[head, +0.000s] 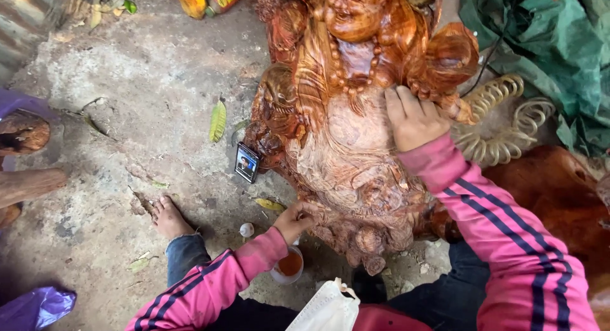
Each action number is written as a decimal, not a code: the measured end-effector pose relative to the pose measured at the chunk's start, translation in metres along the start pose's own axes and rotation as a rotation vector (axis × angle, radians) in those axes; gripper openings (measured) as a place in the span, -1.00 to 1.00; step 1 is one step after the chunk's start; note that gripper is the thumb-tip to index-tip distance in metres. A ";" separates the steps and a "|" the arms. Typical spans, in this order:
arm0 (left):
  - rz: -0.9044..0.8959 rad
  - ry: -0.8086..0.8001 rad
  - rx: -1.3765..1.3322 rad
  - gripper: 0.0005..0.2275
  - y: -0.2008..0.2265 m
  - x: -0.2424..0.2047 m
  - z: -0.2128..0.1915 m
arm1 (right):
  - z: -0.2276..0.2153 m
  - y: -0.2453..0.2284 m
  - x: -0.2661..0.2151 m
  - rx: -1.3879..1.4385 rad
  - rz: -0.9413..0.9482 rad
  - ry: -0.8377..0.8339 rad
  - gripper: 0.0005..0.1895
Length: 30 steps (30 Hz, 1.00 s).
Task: The person applies a protective finish or oil to a large wooden Buddha sculpture using a cloth to enhance the wood grain and detail.
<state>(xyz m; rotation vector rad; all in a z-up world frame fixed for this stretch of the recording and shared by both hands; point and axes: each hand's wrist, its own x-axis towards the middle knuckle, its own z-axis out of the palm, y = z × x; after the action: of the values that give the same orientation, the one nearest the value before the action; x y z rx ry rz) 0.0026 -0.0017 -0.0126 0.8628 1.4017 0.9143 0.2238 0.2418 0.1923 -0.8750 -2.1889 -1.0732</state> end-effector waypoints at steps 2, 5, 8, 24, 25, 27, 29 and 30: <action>-0.008 -0.002 0.018 -0.69 0.005 -0.004 0.004 | -0.015 0.008 0.002 0.125 0.005 -0.161 -0.79; -0.017 0.019 -0.014 -0.67 0.018 -0.011 0.000 | -0.034 0.015 0.003 0.237 0.012 -0.322 -0.78; -0.033 0.033 -0.074 -0.68 0.023 -0.015 -0.010 | -0.031 0.013 -0.001 0.246 0.023 -0.302 -0.78; 0.005 0.045 0.137 -0.71 0.013 -0.008 -0.003 | -0.010 0.009 -0.013 0.273 0.053 -0.250 -0.77; 0.003 0.042 0.135 -0.71 0.013 -0.007 0.001 | -0.015 0.009 -0.006 0.272 0.052 -0.253 -0.77; -0.013 0.066 0.082 -0.70 0.011 -0.010 0.007 | -0.026 0.007 0.004 0.232 0.024 -0.231 -0.79; -0.004 0.059 0.089 -0.70 0.014 -0.014 0.009 | -0.028 0.014 -0.006 0.229 0.020 -0.256 -0.79; 0.017 0.062 0.094 -0.69 0.017 -0.013 0.007 | -0.028 0.017 -0.006 0.225 0.010 -0.266 -0.79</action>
<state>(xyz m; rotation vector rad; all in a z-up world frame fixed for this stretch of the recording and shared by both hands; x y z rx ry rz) 0.0100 -0.0063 0.0085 0.9246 1.5031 0.8999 0.2454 0.2249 0.2110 -0.9692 -2.4612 -0.7203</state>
